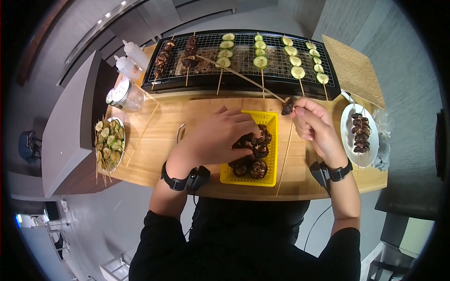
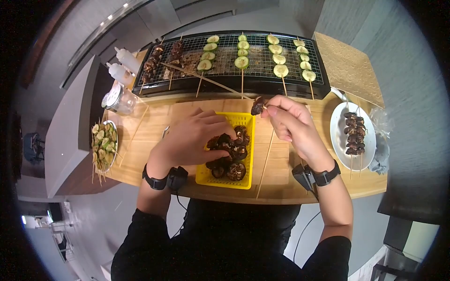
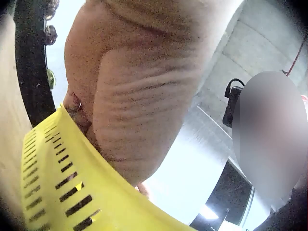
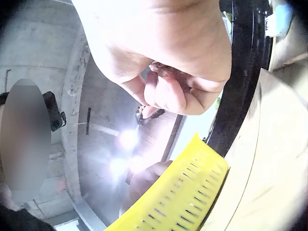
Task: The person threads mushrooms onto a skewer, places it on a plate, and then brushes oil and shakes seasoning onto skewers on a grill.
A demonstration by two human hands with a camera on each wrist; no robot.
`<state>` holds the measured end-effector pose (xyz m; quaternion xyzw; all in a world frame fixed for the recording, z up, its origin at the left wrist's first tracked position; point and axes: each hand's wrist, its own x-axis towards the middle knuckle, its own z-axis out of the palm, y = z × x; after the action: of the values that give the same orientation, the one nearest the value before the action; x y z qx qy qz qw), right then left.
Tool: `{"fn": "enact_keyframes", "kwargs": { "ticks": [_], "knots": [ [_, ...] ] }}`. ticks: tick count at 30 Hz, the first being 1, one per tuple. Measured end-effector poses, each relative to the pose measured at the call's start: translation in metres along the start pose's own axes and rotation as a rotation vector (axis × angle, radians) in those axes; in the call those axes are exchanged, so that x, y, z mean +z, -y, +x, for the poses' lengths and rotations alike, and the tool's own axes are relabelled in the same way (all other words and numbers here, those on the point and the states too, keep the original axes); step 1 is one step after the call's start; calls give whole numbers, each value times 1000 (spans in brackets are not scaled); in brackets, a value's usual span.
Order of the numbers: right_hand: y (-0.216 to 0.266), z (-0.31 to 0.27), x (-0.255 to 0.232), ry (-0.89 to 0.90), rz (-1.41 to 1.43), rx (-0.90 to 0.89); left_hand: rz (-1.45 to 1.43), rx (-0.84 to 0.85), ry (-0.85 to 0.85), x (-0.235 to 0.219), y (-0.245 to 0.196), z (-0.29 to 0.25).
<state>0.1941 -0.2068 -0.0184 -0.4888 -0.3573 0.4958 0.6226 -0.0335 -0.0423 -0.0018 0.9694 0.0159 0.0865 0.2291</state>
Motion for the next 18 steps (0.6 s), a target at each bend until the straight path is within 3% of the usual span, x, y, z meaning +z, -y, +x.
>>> {"fn": "enact_keyframes", "kwargs": {
  "ticks": [18],
  "knots": [
    [-2, 4, -7, -20, 55, 24, -109, 39, 38, 2, -1, 2]
  ]
}}
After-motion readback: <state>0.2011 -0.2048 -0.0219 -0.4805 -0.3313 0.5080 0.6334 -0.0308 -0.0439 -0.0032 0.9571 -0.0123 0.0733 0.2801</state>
